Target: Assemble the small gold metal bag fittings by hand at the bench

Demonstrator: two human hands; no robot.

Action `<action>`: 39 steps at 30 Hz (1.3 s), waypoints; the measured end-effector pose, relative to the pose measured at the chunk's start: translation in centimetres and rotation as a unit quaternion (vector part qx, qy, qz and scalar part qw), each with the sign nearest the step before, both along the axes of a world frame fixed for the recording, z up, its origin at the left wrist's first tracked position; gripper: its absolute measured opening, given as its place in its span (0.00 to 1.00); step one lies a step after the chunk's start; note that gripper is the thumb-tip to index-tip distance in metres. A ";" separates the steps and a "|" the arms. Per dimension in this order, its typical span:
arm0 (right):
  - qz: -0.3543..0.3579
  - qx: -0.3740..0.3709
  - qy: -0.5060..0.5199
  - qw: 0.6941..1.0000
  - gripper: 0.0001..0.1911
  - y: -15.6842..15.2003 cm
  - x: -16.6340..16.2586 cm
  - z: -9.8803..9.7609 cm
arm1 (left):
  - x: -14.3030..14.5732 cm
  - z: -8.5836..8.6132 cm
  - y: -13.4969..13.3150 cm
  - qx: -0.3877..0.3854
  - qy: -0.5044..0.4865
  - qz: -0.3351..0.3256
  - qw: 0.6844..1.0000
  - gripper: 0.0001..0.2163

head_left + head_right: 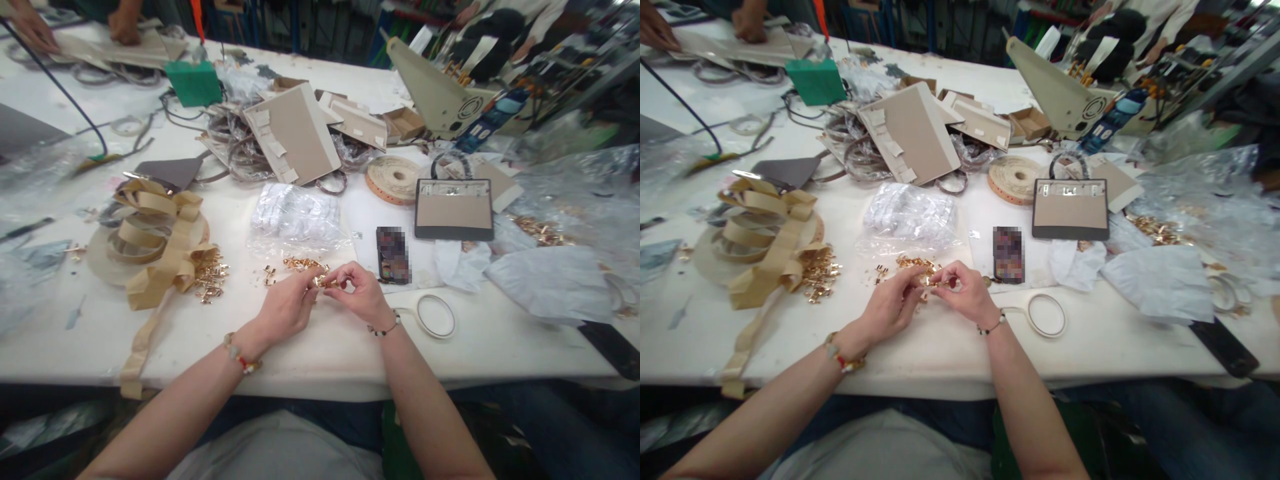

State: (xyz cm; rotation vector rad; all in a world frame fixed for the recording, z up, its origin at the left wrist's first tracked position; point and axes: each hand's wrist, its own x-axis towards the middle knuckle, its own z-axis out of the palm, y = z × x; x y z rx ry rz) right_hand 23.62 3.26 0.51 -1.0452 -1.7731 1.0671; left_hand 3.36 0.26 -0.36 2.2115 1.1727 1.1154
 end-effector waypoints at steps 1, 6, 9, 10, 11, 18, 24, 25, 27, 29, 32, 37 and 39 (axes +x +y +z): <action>0.000 0.008 -0.006 1.000 0.17 0.0 0.0 0.0 | 0.0 0.1 0.0 0.012 0.012 0.004 1.000 0.18; -0.005 0.048 -0.041 0.998 0.13 0.2 0.3 -0.5 | 0.0 0.3 0.1 0.066 0.066 0.010 0.996 0.16; -0.002 0.072 -0.053 0.996 0.12 0.2 0.3 -0.7 | 0.0 0.3 0.2 0.083 0.092 0.012 0.992 0.16; 0.001 0.077 -0.055 0.995 0.12 0.2 0.4 -0.8 | 0.0 0.3 0.2 0.085 0.098 0.014 0.991 0.16; 0.002 0.083 -0.056 0.995 0.12 0.2 0.4 -0.8 | 0.0 0.3 0.2 0.087 0.102 0.016 0.991 0.16; 0.008 0.100 -0.051 0.994 0.14 0.1 0.3 -0.4 | 0.0 0.1 0.3 0.064 0.056 0.043 0.995 0.17; -0.031 0.101 -0.013 0.994 0.14 0.0 0.3 -0.1 | 0.0 0.6 0.8 -0.052 -0.021 0.032 0.998 0.10; -0.026 0.104 -0.010 0.994 0.14 0.0 0.2 -0.1 | 0.0 0.6 0.8 -0.062 -0.029 0.026 0.997 0.08; -0.017 0.109 -0.007 0.994 0.13 0.0 0.1 0.0 | 0.2 0.8 0.7 -0.076 -0.044 0.025 0.996 0.06; -0.011 0.111 0.002 0.994 0.13 -0.1 0.0 0.1 | 0.4 0.9 0.6 -0.093 -0.059 0.029 0.993 0.05; -0.003 0.094 0.026 0.995 0.14 -0.1 0.0 0.1 | 0.5 1.0 0.5 -0.112 -0.082 0.036 0.990 0.05; 0.035 -0.065 0.098 0.992 0.15 0.0 0.1 0.1 | 0.6 1.1 0.4 -0.066 -0.101 0.045 0.992 0.04; 0.041 -0.113 0.122 0.985 0.16 0.1 0.1 0.0 | 0.5 1.1 0.3 -0.035 -0.095 0.042 0.994 0.03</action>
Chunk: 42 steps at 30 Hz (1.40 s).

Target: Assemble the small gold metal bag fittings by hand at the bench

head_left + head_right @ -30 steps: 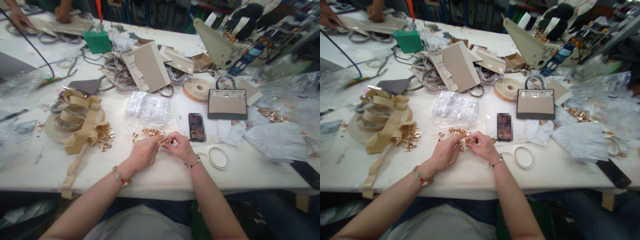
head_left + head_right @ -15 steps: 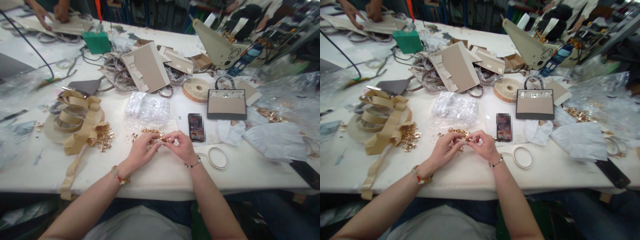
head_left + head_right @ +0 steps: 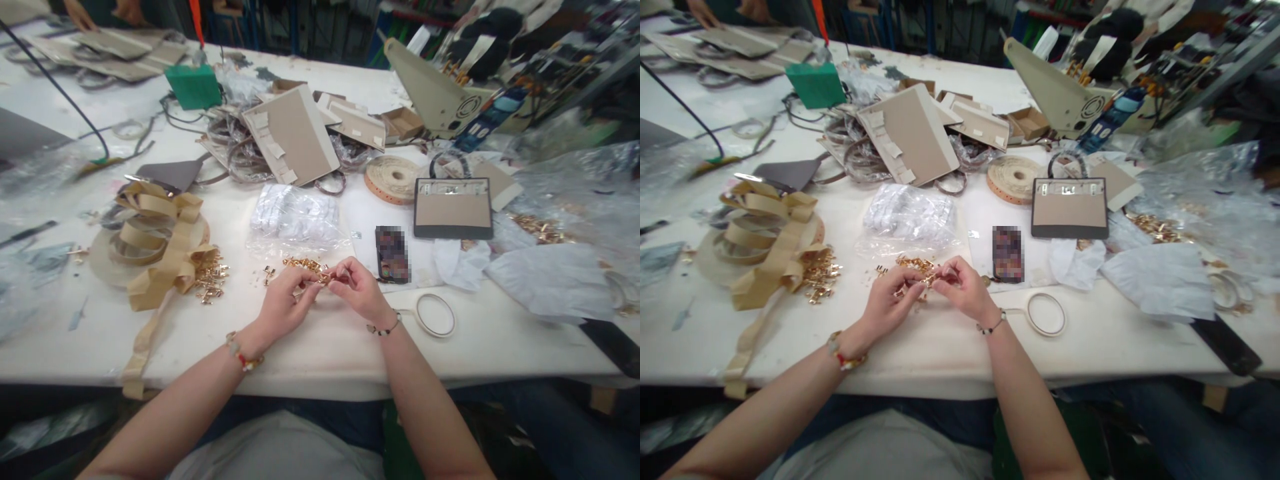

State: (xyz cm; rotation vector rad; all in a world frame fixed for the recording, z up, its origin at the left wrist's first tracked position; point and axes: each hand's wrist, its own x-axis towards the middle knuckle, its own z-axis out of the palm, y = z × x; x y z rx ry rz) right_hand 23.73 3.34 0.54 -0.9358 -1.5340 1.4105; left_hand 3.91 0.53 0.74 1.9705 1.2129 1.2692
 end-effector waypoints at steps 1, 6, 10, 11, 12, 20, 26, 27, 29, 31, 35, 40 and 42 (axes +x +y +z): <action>0.000 -0.011 0.009 1.000 0.16 0.0 0.0 0.0 | 0.0 0.0 0.0 0.013 0.004 -0.002 1.000 0.03; -0.010 0.011 0.031 0.999 0.18 -0.1 -0.1 0.4 | 0.0 0.1 -0.1 0.019 0.006 -0.003 1.000 0.03; -0.033 0.044 0.024 0.998 0.18 -0.2 -0.1 0.4 | 0.0 -0.1 0.0 -0.029 -0.025 -0.003 0.999 0.05; -0.040 0.048 0.023 0.998 0.18 -0.1 -0.1 0.4 | 0.1 -0.2 0.0 -0.046 -0.033 -0.003 0.998 0.05; -0.048 0.053 0.021 0.997 0.19 -0.1 -0.1 0.3 | 0.1 -0.3 0.1 -0.064 -0.039 -0.002 0.997 0.06; -0.084 0.089 0.004 0.993 0.19 0.1 0.0 -0.2 | 0.0 -0.1 -0.1 -0.111 -0.077 0.010 0.991 0.13; -0.094 0.108 -0.018 0.990 0.17 0.0 -0.1 -0.1 | 0.0 0.0 -0.3 -0.105 -0.084 -0.013 0.991 0.13; -0.091 0.113 -0.020 0.989 0.17 0.0 0.0 -0.1 | 0.0 -0.1 -0.3 -0.117 -0.088 -0.013 0.989 0.13; -0.084 0.124 -0.025 0.988 0.16 0.0 0.0 0.0 | 0.1 -0.3 -0.2 -0.135 -0.094 -0.012 0.986 0.12; -0.078 0.133 -0.030 0.988 0.16 -0.1 0.0 0.1 | 0.1 -0.4 -0.1 -0.142 -0.096 -0.013 0.985 0.12; -0.077 0.139 -0.039 0.987 0.16 -0.2 0.0 0.2 | 0.2 -0.3 0.0 -0.133 -0.085 -0.007 0.987 0.12; -0.065 0.148 -0.039 0.986 0.15 -0.1 0.1 0.2 | 0.1 -0.2 0.0 -0.120 -0.076 -0.001 0.990 0.12; -0.062 0.155 -0.036 0.985 0.15 -0.1 0.1 0.2 | 0.1 -0.2 0.0 -0.121 -0.077 -0.001 0.990 0.10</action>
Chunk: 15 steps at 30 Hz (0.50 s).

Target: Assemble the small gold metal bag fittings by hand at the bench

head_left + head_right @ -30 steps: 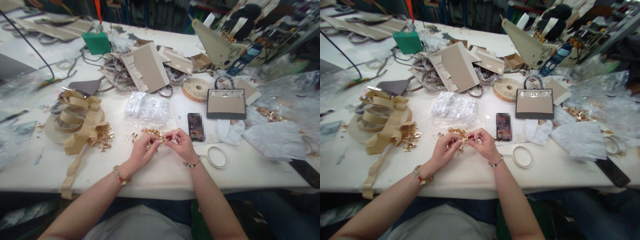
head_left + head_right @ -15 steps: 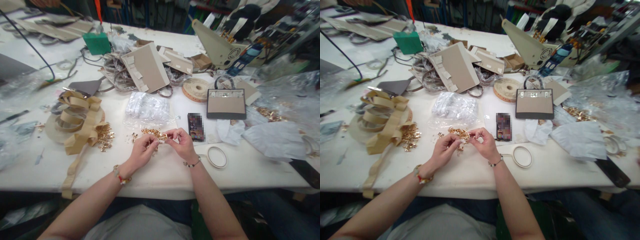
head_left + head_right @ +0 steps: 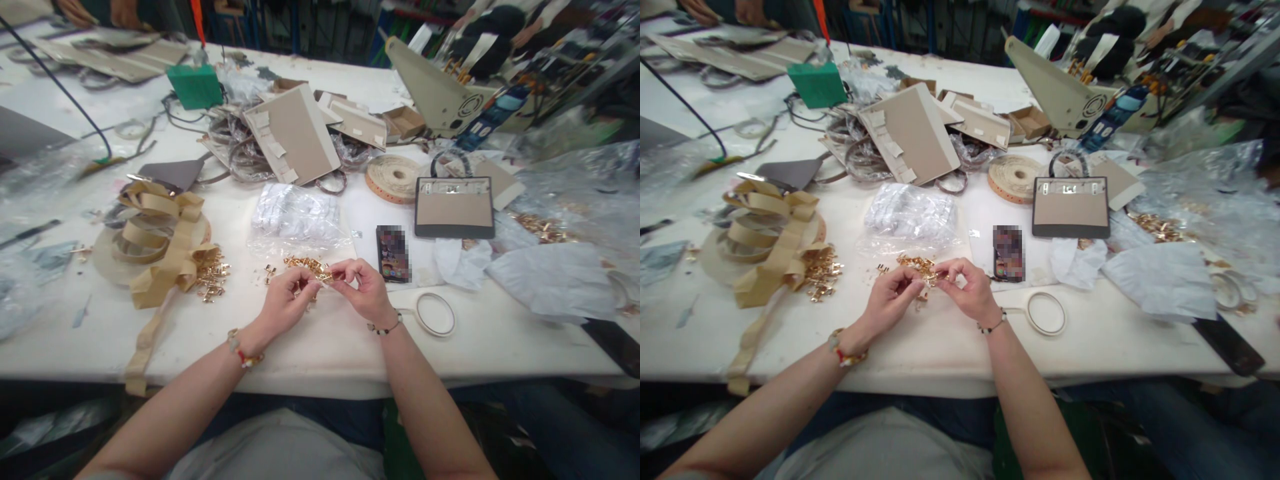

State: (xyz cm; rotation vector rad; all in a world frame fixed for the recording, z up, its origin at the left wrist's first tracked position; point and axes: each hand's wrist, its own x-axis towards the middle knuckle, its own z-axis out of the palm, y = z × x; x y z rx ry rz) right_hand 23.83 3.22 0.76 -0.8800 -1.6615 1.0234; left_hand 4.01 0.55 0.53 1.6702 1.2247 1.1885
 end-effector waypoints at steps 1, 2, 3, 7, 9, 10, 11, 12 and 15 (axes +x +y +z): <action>0.001 0.002 -0.001 1.000 0.15 0.0 0.0 0.0 | 0.0 0.0 0.0 -0.001 0.000 -0.002 1.000 0.09; 0.001 0.002 -0.004 1.000 0.15 0.0 0.0 0.0 | 0.0 -0.1 0.0 -0.002 -0.001 -0.006 1.000 0.08; 0.002 0.001 -0.008 1.000 0.15 -0.1 0.0 0.0 | 0.0 -0.1 0.0 -0.002 -0.001 -0.014 1.000 0.08; 0.008 -0.006 -0.016 1.000 0.15 -0.2 -0.1 0.1 | -0.1 -0.2 0.0 0.005 -0.003 -0.039 0.999 0.08; 0.016 -0.014 -0.012 1.000 0.15 -0.2 -0.1 0.2 | -0.1 -0.1 0.0 0.014 0.003 -0.030 0.999 0.07; 0.022 -0.021 -0.008 0.999 0.15 -0.2 -0.1 0.2 | -0.1 -0.1 0.0 0.023 0.010 -0.024 0.999 0.07; 0.030 -0.030 -0.005 0.999 0.15 -0.2 0.0 0.3 | -0.1 0.0 0.0 0.036 0.019 -0.019 0.999 0.06; 0.037 -0.042 -0.001 0.998 0.15 -0.1 0.0 0.3 | -0.1 0.1 -0.1 0.051 0.030 -0.016 0.998 0.06; 0.041 -0.076 0.004 0.996 0.16 0.0 0.0 0.1 | 0.0 0.2 -0.1 0.094 0.060 -0.011 0.994 0.05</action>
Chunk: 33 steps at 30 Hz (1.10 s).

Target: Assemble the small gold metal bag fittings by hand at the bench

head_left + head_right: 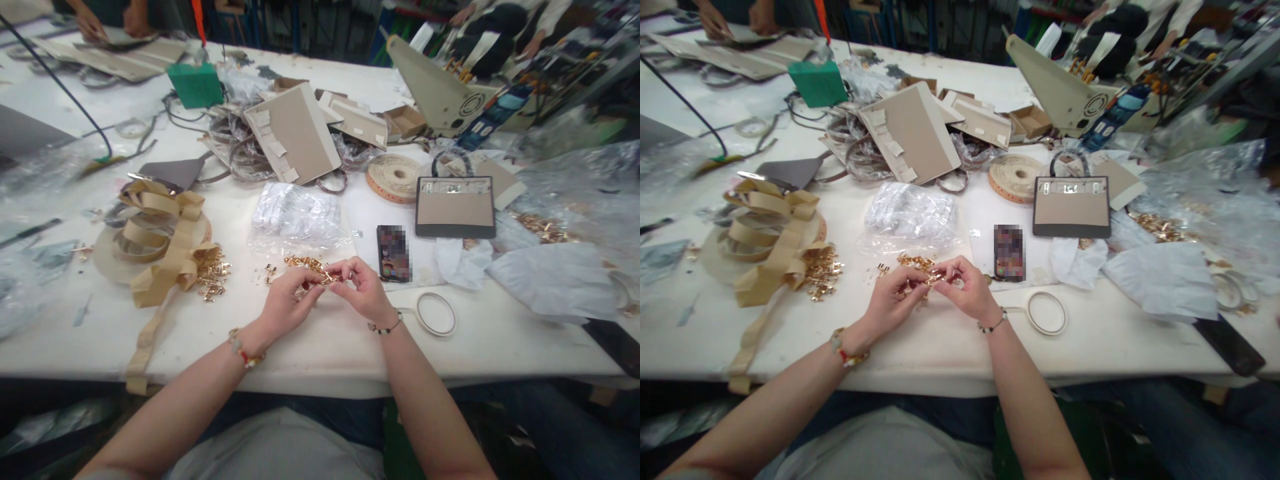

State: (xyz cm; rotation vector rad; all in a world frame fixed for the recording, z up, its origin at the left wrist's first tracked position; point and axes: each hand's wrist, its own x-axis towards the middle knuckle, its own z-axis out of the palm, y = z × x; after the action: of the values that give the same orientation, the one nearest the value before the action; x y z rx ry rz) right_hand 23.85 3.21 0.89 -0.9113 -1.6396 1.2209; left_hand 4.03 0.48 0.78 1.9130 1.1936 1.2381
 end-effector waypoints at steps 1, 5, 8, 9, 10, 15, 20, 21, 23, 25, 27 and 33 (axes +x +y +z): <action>-0.002 -0.007 0.001 1.000 0.17 0.0 0.0 -0.1 | 0.0 0.0 0.0 0.010 0.007 0.000 1.000 0.06; -0.001 -0.040 0.034 0.999 0.20 0.1 -0.1 -0.2 | 0.0 -0.2 0.0 0.049 0.021 0.015 0.998 0.08; -0.001 -0.075 0.072 0.995 0.22 0.2 -0.1 -0.1 | -0.1 -0.2 -0.2 0.106 0.000 0.090 0.990 0.09; -0.002 -0.083 0.084 0.993 0.22 0.2 -0.1 -0.2 | -0.2 -0.2 -0.3 0.124 -0.006 0.112 0.986 0.08; -0.003 -0.088 0.094 0.992 0.23 0.3 -0.1 -0.2 | -0.2 -0.1 -0.4 0.139 -0.008 0.123 0.983 0.08; -0.003 -0.092 0.125 0.988 0.22 0.4 0.0 -0.4 | -0.1 0.3 -0.4 0.159 0.035 0.088 0.983 0.07; 0.000 -0.094 0.110 0.989 0.23 0.4 0.0 -0.5 | 0.1 0.2 -0.2 0.163 0.062 0.087 0.981 0.06; -0.001 -0.094 0.109 0.990 0.23 0.4 0.0 -0.5 | 0.1 0.2 -0.2 0.164 0.066 0.087 0.980 0.06; -0.001 -0.093 0.112 0.989 0.23 0.4 0.0 -0.5 | 0.1 0.1 -0.1 0.172 0.072 0.086 0.979 0.06; 0.001 -0.090 0.120 0.989 0.22 0.5 0.0 -0.5 | 0.1 0.0 -0.1 0.186 0.073 0.085 0.976 0.05; 0.002 -0.090 0.125 0.988 0.21 0.5 0.0 -0.4 | 0.0 0.0 -0.1 0.194 0.072 0.086 0.974 0.04; -0.009 -0.092 0.080 0.992 0.22 0.3 -0.1 -0.3 | 0.2 -0.3 0.1 0.202 0.073 0.082 0.973 0.06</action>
State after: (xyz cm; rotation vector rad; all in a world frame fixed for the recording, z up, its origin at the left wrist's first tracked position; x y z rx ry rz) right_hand 23.72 3.49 0.56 -0.9124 -1.4070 1.4135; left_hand 4.25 0.61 0.48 2.2674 1.2710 1.5465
